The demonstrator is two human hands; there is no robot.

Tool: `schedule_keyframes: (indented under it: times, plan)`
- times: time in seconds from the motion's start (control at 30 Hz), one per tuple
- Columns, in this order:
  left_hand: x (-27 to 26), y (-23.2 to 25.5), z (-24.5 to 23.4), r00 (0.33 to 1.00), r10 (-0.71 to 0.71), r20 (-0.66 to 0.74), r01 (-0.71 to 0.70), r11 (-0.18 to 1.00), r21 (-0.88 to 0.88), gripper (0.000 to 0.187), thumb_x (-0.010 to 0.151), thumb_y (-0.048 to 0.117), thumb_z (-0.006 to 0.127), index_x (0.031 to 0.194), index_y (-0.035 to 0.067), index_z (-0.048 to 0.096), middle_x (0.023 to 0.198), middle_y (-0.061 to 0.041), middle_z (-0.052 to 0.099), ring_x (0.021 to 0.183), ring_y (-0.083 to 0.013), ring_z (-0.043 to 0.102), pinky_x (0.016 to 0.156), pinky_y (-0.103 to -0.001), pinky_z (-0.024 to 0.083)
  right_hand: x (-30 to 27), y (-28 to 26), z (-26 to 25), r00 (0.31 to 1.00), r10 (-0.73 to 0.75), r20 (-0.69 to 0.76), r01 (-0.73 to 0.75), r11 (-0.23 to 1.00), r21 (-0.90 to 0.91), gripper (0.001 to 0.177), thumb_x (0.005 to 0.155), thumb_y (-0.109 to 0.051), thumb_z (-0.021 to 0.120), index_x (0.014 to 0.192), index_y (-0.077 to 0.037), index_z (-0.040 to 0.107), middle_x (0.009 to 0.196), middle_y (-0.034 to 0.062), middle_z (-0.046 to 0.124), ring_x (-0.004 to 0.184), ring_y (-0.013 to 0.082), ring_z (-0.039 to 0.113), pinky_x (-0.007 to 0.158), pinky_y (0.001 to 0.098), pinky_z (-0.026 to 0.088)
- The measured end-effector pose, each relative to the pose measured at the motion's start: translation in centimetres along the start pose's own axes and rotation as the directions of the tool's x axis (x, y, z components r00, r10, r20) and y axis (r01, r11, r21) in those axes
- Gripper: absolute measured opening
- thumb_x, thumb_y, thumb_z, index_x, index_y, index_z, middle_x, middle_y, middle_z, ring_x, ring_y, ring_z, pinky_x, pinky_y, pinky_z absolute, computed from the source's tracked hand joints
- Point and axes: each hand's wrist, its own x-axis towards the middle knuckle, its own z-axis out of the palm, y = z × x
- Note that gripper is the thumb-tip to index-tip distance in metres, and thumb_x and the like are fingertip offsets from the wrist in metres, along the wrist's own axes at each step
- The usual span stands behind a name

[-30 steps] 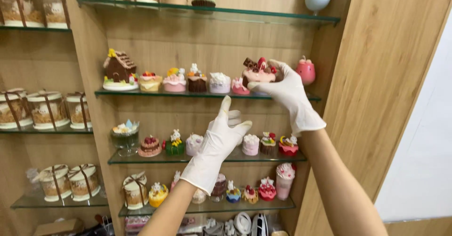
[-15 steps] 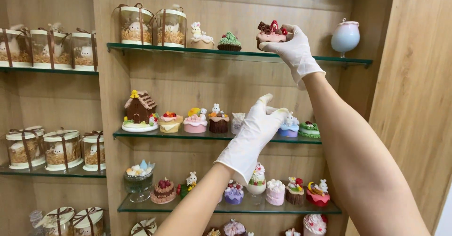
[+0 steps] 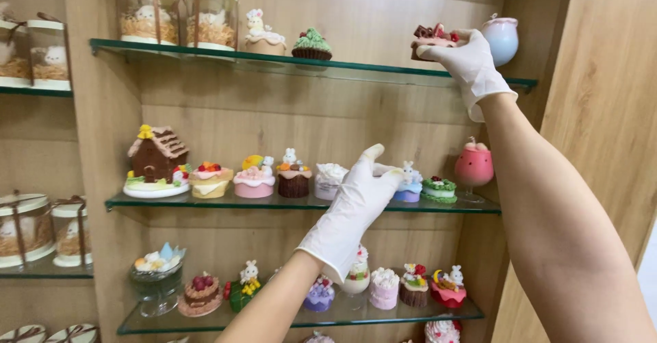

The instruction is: The person places decorative cake and figurine candles from the workbench onto the display shelves one by one by hand.

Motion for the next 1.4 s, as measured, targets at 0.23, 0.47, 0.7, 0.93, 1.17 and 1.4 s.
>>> schedule_keyframes:
  times: [0.23, 0.47, 0.7, 0.93, 1.17, 1.4]
  plan:
    - [1.8, -2.2, 3.5, 0.998, -0.049, 0.033, 0.048, 0.999, 0.010, 0.073, 0.093, 0.026, 0.067, 0.153, 0.004, 0.033, 0.112, -0.009, 0.077, 0.106, -0.0175, 0.071, 0.100, -0.033, 0.029, -1.8, 1.1, -4.8, 0.986, 0.132, -0.099, -0.128, 0.991, 0.040, 0.084, 0.067, -0.025, 0.092, 0.134, 0.002, 0.048, 0.115, 0.0025, 0.069, 0.110, 0.0089, 0.066, 0.099, 0.0261, 0.051]
    - [1.8, -3.4, 5.1, 0.999, -0.037, 0.004, 0.037, 0.999, 0.016, 0.075, 0.089, 0.022, 0.068, 0.154, 0.004, 0.034, 0.115, -0.010, 0.074, 0.107, -0.0181, 0.071, 0.095, -0.031, 0.056, -2.5, 0.0, -4.5, 0.976, 0.207, -0.064, -0.213, 0.971, -0.110, 0.075, 0.063, -0.040, 0.087, 0.123, -0.001, 0.064, 0.115, 0.0028, 0.071, 0.113, 0.0109, 0.064, 0.100, 0.0288, 0.047]
    - [2.3, -5.7, 5.3, 0.998, -0.058, -0.031, 0.060, 0.995, 0.082, 0.074, 0.090, 0.022, 0.069, 0.153, 0.004, 0.034, 0.117, -0.011, 0.072, 0.107, -0.0169, 0.070, 0.094, -0.030, 0.055, -1.7, 1.4, -5.5, 0.957, 0.219, -0.192, -0.276, 0.892, -0.357, 0.102, 0.057, -0.062, 0.087, 0.132, -0.002, 0.054, 0.126, 0.0136, 0.059, 0.120, 0.0226, 0.057, 0.101, 0.0346, 0.045]
    - [1.1, -6.1, 6.5, 0.995, -0.095, 0.005, 0.095, 0.995, 0.036, 0.074, 0.088, 0.022, 0.068, 0.153, 0.007, 0.035, 0.116, -0.008, 0.074, 0.103, -0.0152, 0.071, 0.092, -0.030, 0.056, -2.6, 4.3, -4.1, 0.914, 0.116, -0.388, -0.287, 0.861, -0.419, 0.113, 0.055, -0.077, 0.079, 0.137, -0.006, 0.048, 0.127, 0.0186, 0.062, 0.125, 0.0296, 0.056, 0.110, 0.0408, 0.038]
    - [0.3, -4.2, 6.6, 0.992, -0.122, 0.030, 0.120, 0.992, 0.048, 0.073, 0.088, 0.021, 0.067, 0.154, 0.013, 0.036, 0.118, -0.007, 0.073, 0.102, -0.0154, 0.069, 0.090, -0.031, 0.057, -2.1, 3.6, -4.3, 0.897, 0.225, -0.382, -0.382, 0.829, -0.409, 0.114, 0.056, -0.077, 0.079, 0.139, -0.006, 0.046, 0.137, 0.0203, 0.054, 0.132, 0.0326, 0.047, 0.116, 0.0438, 0.029]
    - [-0.3, -4.9, 6.8, 0.992, -0.125, 0.008, 0.124, 0.990, 0.061, 0.073, 0.088, 0.022, 0.069, 0.153, 0.013, 0.037, 0.119, -0.006, 0.073, 0.103, -0.0147, 0.070, 0.092, -0.031, 0.055, -2.7, 1.8, -4.1, 0.875, 0.334, -0.349, -0.457, 0.808, -0.372, 0.113, 0.053, -0.073, 0.080, 0.140, -0.010, 0.046, 0.142, 0.0177, 0.048, 0.134, 0.0331, 0.044, 0.116, 0.0439, 0.029]
